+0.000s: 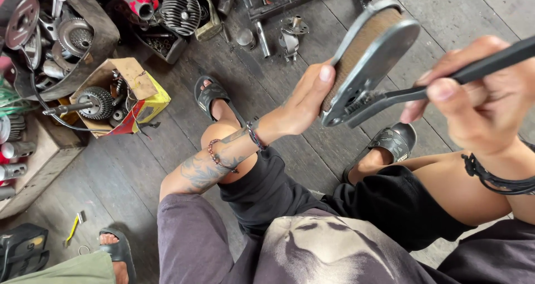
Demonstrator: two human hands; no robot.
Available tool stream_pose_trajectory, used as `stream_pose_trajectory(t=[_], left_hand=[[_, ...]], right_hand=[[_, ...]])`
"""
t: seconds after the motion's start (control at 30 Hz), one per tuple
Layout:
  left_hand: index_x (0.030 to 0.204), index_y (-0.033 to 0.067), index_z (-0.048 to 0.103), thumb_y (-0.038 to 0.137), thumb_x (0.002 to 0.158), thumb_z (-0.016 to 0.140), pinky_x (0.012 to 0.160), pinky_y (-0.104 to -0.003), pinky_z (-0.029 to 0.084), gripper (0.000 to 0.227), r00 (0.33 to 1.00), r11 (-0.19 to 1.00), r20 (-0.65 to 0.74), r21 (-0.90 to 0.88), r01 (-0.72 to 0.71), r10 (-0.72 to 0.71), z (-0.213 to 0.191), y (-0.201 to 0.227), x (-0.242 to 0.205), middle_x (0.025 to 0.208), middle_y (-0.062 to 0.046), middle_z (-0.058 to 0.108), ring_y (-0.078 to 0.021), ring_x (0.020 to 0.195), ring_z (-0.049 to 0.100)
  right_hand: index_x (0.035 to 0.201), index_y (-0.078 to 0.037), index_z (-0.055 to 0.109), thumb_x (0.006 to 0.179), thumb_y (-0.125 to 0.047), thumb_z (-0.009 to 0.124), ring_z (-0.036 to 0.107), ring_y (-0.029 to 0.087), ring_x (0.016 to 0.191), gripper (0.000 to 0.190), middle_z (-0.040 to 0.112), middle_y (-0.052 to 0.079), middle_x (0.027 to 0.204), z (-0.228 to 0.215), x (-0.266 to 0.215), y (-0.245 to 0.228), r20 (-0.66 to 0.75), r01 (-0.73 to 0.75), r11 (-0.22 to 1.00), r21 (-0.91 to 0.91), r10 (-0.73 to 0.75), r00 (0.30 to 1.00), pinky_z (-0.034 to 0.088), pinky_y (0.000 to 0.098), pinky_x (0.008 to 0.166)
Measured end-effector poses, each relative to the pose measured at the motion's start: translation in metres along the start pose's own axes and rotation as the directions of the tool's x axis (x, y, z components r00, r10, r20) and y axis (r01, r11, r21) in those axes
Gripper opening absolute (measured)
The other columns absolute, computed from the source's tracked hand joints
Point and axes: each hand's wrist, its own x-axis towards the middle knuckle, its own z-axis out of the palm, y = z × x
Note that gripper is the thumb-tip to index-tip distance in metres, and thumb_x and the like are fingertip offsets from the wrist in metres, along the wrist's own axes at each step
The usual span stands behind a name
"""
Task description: Cleaning a motorcycle air filter and its housing using a wire brush
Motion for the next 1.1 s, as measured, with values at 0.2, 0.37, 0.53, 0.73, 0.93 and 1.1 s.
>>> stream_pose_trajectory(t=[0.2, 0.37, 0.53, 0.73, 0.93, 1.1], left_hand=[[0.090, 0.0041, 0.074, 0.072, 0.101, 0.023, 0.057, -0.022, 0.045, 0.086, 0.996, 0.991, 0.013, -0.099, 0.089, -0.088, -0.002, 0.008, 0.002, 0.071, -0.006, 0.070, -0.0124, 0.059, 0.062], [0.065, 0.0161, 0.045, 0.070, 0.099, 0.026, 0.056, -0.023, 0.030, 0.067, 0.985, 0.987, -0.091, -0.091, 0.135, -0.143, -0.004, 0.000, 0.000, 0.060, 0.006, 0.046, -0.0049, 0.058, 0.038], [0.087, 0.0070, 0.071, 0.070, 0.102, 0.023, 0.057, -0.022, 0.041, 0.081, 0.993, 0.989, 0.003, -0.091, 0.114, -0.115, -0.004, 0.007, 0.002, 0.074, -0.002, 0.068, -0.0089, 0.060, 0.055], [0.086, 0.0063, 0.071, 0.072, 0.101, 0.025, 0.062, -0.023, 0.050, 0.081, 0.993, 0.989, -0.009, -0.090, 0.114, -0.115, -0.001, -0.004, 0.004, 0.080, -0.005, 0.073, -0.0109, 0.067, 0.065], [0.071, 0.0142, 0.050, 0.066, 0.101, 0.027, 0.060, -0.021, 0.034, 0.064, 0.991, 0.983, -0.035, -0.131, 0.127, -0.133, 0.001, -0.006, 0.001, 0.064, 0.005, 0.049, -0.0051, 0.060, 0.040], [0.095, 0.0028, 0.074, 0.068, 0.104, 0.025, 0.071, -0.027, 0.061, 0.082, 0.995, 0.986, 0.026, -0.136, 0.098, -0.095, -0.003, 0.001, 0.001, 0.088, -0.010, 0.077, -0.0197, 0.078, 0.076]], right_hand=[[0.086, 0.014, 0.060, 0.091, -0.006, 0.059, 0.075, 0.023, 0.060, 0.020, 0.066, 0.020, 0.072, 0.015, 0.012, -0.016, 0.124, 0.031, 0.999, 0.007, -0.032, 0.992, 0.059, 0.0242, 0.046], [0.097, 0.008, 0.056, 0.101, -0.008, 0.050, 0.076, 0.025, 0.064, 0.018, 0.067, 0.021, 0.076, 0.003, 0.006, 0.001, 0.049, 0.027, 0.999, 0.037, -0.029, 0.998, 0.054, 0.0243, 0.043], [0.057, -0.005, 0.036, 0.092, 0.000, 0.055, 0.079, 0.025, 0.060, 0.040, 0.067, 0.019, 0.089, 0.009, 0.002, -0.001, 0.081, 0.168, 0.982, 0.081, -0.175, 0.981, 0.053, 0.0259, 0.043], [0.086, 0.008, 0.063, 0.094, -0.005, 0.058, 0.077, 0.020, 0.058, 0.015, 0.069, 0.016, 0.072, 0.012, 0.005, -0.005, 0.134, 0.098, 0.995, 0.003, -0.097, 0.986, 0.058, 0.0223, 0.047], [0.097, 0.011, 0.055, 0.102, -0.010, 0.052, 0.074, 0.028, 0.065, 0.022, 0.063, 0.022, 0.076, -0.004, 0.002, 0.004, -0.001, 0.027, 1.000, 0.001, -0.027, 1.000, 0.057, 0.0272, 0.045], [0.111, 0.013, 0.039, 0.112, -0.011, 0.047, 0.067, 0.038, 0.066, 0.025, 0.050, 0.025, 0.081, -0.015, -0.013, 0.031, -0.195, 0.008, 0.999, 0.039, 0.000, 0.981, 0.048, 0.0330, 0.047]])
